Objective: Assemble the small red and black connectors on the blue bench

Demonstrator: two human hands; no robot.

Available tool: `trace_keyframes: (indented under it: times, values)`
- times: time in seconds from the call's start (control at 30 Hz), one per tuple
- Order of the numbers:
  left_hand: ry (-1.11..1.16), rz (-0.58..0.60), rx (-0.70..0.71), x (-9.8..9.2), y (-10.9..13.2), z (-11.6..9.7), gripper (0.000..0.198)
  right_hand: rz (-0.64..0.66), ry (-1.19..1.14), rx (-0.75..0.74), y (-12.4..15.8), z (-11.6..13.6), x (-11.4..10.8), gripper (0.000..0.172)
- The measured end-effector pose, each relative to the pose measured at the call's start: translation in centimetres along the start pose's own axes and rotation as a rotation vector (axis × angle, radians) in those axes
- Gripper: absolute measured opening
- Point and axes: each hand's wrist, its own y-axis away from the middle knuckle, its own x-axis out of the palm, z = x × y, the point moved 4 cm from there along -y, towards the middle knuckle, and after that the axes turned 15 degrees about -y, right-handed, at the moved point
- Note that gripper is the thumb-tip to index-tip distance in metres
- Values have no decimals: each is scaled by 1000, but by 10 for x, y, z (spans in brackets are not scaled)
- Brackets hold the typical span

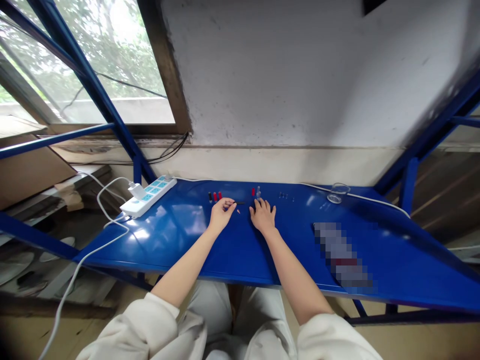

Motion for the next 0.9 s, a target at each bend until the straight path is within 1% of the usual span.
trace_keyframes:
  times: [0.13,0.23,0.3,0.4,0.43,0.5,0.57,0.63,0.8,0.9]
  values:
    - [167,-20,-54,5,0,9,17,-6,-5,-1,1,1,-1,46]
    - [250,-44,-85,9,-1,17,19,-68,-53,-69,4,6,-7,39]
    - [289,-70,-98,10,-2,19,19,-138,-136,-148,4,13,-15,34]
    - [340,-93,-119,8,-3,20,19,-295,-345,-280,4,31,-35,28]
    - [355,-95,-129,8,-3,19,19,-364,-431,-309,4,37,-43,27]
    - [383,-99,-149,6,-3,18,19,-448,-586,-315,4,48,-53,26]
    - [408,-107,-162,5,-3,17,19,-470,-700,-293,6,54,-56,25]
    - [428,-114,-171,4,-3,17,19,-470,-777,-261,10,56,-52,25]
    - [429,-107,-213,3,-3,19,20,-397,-874,-152,16,42,-32,25]
    - [426,-107,-220,3,-3,20,19,-389,-921,-134,15,36,-29,25]
